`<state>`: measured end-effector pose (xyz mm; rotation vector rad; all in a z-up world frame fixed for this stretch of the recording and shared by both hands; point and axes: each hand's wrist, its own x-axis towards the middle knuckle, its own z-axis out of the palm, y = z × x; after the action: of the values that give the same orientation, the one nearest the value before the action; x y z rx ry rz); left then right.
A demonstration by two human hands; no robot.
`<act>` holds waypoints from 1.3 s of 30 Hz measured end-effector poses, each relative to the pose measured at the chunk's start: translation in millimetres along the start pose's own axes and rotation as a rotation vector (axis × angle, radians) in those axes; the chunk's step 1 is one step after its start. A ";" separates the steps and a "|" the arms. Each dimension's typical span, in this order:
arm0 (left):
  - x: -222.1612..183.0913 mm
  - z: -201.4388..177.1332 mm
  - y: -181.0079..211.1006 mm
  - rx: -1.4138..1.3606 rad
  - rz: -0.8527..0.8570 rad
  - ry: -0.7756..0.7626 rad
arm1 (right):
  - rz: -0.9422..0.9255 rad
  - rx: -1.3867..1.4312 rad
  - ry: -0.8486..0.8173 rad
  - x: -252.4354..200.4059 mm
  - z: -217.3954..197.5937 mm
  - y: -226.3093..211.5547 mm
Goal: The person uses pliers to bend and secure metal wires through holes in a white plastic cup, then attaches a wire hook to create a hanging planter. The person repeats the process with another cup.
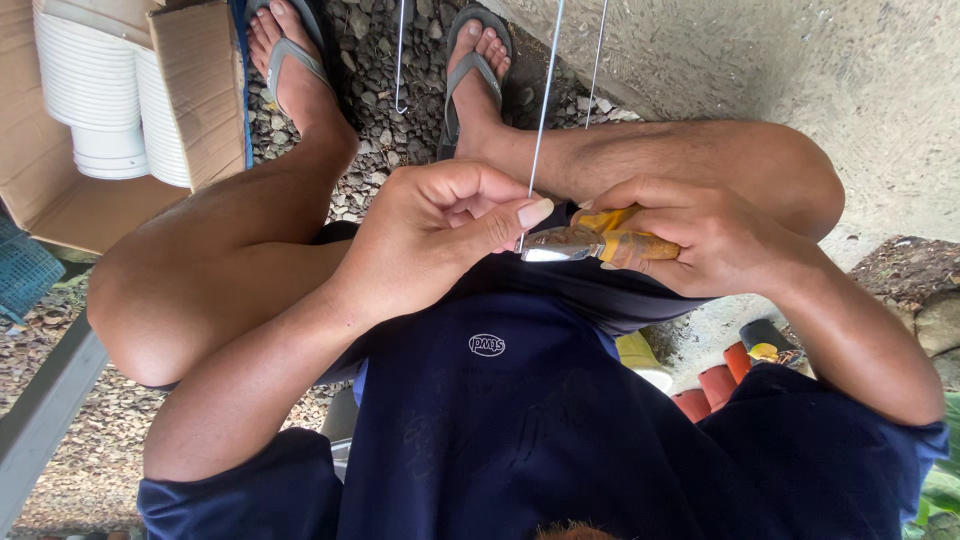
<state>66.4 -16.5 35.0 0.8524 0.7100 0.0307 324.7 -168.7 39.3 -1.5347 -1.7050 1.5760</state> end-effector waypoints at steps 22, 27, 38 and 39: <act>2.7 -0.2 -1.6 0.098 0.013 0.014 | 0.018 0.008 0.021 -0.1 -2.6 -6.9; 2.9 -0.3 -1.5 0.063 0.013 0.009 | 0.076 0.040 -0.003 -1.5 -1.5 -5.8; 3.1 -0.4 -1.3 0.075 0.007 0.019 | 0.069 0.042 -0.017 -1.7 1.1 -2.4; 3.2 -0.3 -1.6 0.063 0.010 0.015 | 0.074 0.038 -0.022 -2.1 1.4 -2.7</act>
<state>68.3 -16.4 32.0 0.9165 0.7242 0.0242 323.1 -170.6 42.0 -1.5841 -1.6373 1.6580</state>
